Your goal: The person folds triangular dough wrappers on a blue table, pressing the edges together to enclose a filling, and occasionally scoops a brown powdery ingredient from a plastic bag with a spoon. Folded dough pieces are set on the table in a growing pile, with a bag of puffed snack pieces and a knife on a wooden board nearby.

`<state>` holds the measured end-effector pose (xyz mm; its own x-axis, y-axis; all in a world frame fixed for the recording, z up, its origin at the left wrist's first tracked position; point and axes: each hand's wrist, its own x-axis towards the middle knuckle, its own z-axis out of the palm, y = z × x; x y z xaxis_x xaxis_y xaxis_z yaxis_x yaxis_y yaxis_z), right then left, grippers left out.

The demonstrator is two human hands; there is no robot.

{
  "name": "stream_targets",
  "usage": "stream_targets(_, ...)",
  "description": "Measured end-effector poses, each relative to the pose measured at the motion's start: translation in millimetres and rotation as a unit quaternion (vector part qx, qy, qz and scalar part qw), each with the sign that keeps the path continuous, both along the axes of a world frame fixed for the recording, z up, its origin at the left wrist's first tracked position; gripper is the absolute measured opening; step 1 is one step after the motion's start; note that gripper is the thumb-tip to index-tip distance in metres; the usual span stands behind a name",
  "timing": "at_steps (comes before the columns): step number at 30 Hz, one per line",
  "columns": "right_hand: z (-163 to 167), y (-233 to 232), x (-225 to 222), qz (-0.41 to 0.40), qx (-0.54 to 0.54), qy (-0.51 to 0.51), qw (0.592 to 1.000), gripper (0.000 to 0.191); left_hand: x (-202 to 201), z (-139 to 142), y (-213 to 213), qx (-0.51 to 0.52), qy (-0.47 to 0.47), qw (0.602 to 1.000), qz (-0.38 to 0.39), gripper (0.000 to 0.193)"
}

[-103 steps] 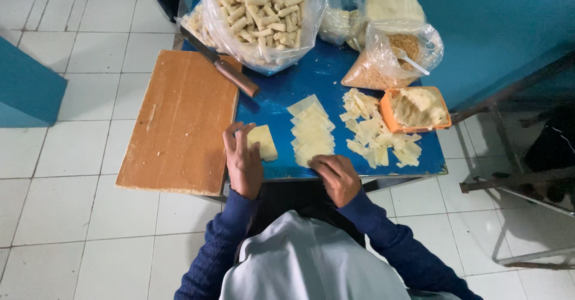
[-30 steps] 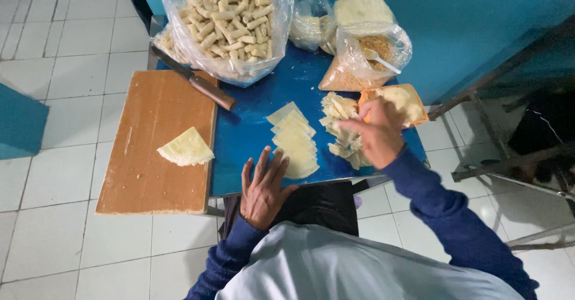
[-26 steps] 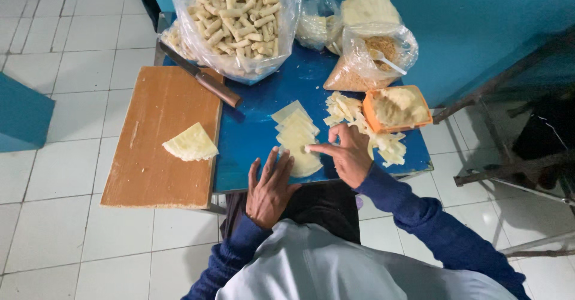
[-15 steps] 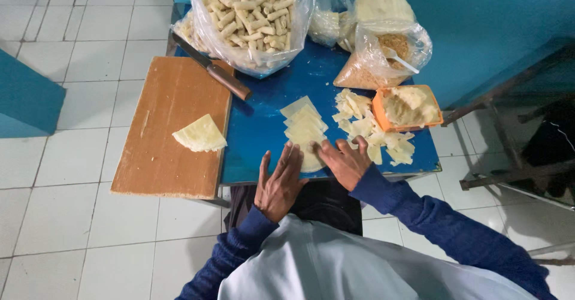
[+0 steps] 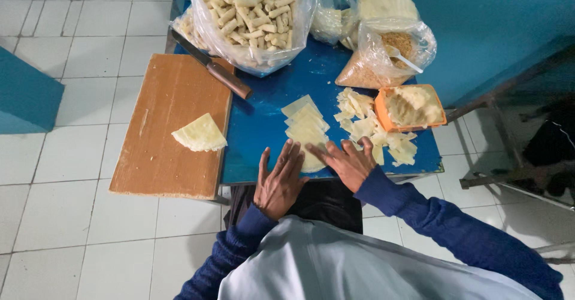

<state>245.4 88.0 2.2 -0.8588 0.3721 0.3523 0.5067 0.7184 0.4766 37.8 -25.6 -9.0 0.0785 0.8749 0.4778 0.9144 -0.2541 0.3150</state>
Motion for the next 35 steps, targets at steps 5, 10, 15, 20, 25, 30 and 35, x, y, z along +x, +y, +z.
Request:
stream_targets(5,-4,14,-4,-0.014,0.021,-0.059,0.998,0.081,-8,10,8,-0.011,0.01,1.0,-0.019,0.048)
stream_targets(10,-2,21,-12,-0.032,0.035,-0.079,0.996,0.082,-12,13,15,-0.006,0.004,0.999,-0.048,0.042)
stream_targets(15,3,25,-18,-0.046,-0.003,-0.069,0.997,0.075,-15,12,14,-0.008,-0.004,0.998,-0.064,0.045)
stream_targets(20,16,50,-12,-0.107,-0.227,0.071,0.965,0.066,-14,11,18,0.002,0.005,0.998,-0.057,0.048)
stream_targets(25,3,47,-29,-0.069,-0.325,0.088,0.939,0.09,-14,8,24,-0.035,-0.043,0.998,-0.038,0.067)
stream_targets(30,-13,39,-25,-0.022,-0.07,0.027,0.997,0.068,-10,4,33,-0.055,-0.007,0.998,0.018,0.078)
stream_targets(35,-29,53,-13,-0.039,-0.09,0.01,0.995,0.068,-12,6,28,-0.037,0.031,0.999,0.024,0.074)
